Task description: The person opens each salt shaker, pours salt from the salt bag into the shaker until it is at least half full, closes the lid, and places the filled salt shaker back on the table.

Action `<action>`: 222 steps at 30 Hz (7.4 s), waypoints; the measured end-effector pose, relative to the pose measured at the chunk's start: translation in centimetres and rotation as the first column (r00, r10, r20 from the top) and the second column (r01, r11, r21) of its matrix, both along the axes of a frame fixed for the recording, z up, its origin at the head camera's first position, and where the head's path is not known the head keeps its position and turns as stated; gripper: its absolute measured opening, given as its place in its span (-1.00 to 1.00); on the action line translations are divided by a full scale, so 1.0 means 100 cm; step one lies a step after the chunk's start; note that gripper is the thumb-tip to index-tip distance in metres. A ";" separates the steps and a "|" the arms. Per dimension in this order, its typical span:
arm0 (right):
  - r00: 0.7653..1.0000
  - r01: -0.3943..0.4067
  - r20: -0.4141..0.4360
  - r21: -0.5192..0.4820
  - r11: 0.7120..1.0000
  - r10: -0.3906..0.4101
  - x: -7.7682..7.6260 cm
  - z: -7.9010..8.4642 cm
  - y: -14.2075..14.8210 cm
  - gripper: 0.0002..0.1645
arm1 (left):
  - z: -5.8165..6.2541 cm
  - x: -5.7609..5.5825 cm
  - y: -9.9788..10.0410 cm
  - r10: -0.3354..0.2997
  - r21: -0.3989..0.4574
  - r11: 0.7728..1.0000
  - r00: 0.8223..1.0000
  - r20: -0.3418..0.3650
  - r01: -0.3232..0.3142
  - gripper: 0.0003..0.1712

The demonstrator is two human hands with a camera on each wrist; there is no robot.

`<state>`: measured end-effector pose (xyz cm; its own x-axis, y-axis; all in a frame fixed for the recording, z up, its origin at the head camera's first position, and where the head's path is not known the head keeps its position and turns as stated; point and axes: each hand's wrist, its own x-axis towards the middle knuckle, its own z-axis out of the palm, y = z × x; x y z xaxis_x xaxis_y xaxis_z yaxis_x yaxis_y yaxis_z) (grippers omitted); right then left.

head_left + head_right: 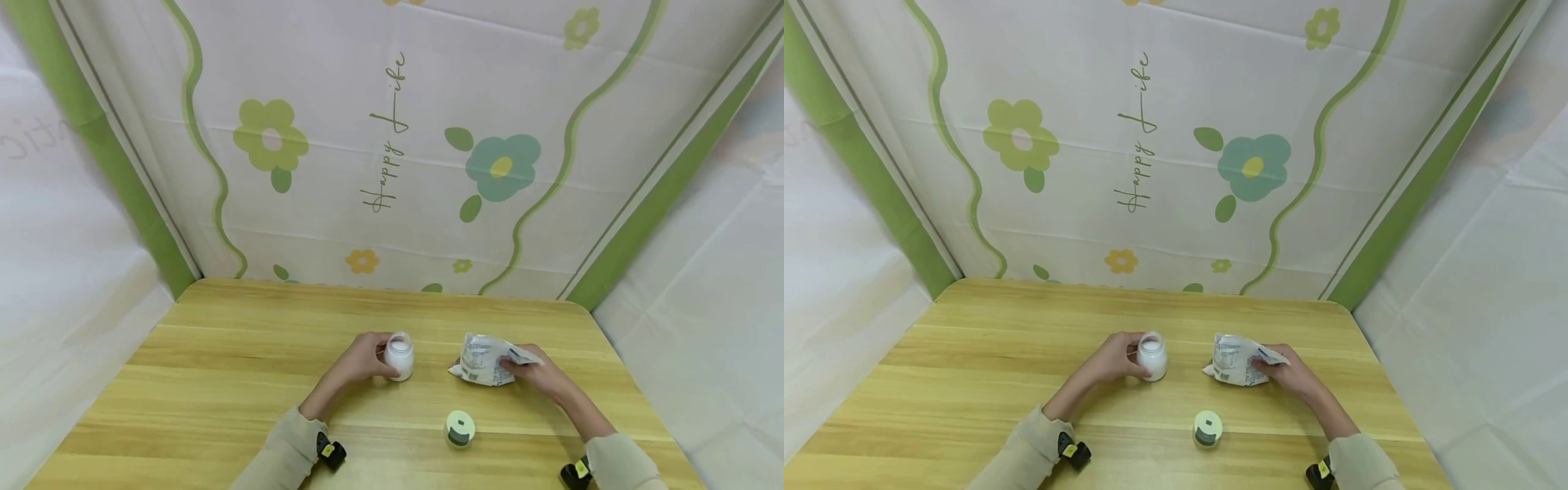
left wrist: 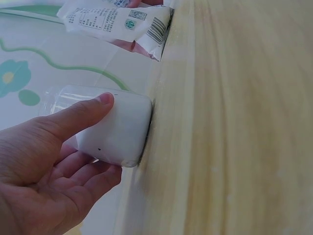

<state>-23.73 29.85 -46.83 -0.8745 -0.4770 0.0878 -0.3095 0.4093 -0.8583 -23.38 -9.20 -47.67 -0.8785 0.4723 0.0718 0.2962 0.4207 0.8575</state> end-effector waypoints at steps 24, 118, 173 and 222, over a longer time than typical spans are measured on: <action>1.000 0.022 -0.016 0.076 0.997 -0.021 0.000 0.006 -0.002 -0.80 | 0.002 0.000 -0.001 0.003 -0.014 1.000 1.000 -0.004 -0.003 -0.33; 0.956 -0.260 -0.178 -0.133 0.957 0.235 0.073 0.044 -0.038 -0.33 | -0.002 0.000 0.001 0.036 -0.031 0.999 0.999 -0.012 -0.036 -0.26; 0.967 -0.253 -0.022 0.057 0.966 0.255 0.070 0.015 -0.083 -0.34 | -0.003 0.001 0.000 0.017 -0.025 1.000 1.000 -0.011 -0.017 -0.27; 0.991 -0.096 -0.095 -0.039 0.995 0.092 0.041 0.040 -0.138 -0.32 | -0.003 0.001 0.001 0.030 -0.012 0.999 0.999 -0.023 -0.030 -0.25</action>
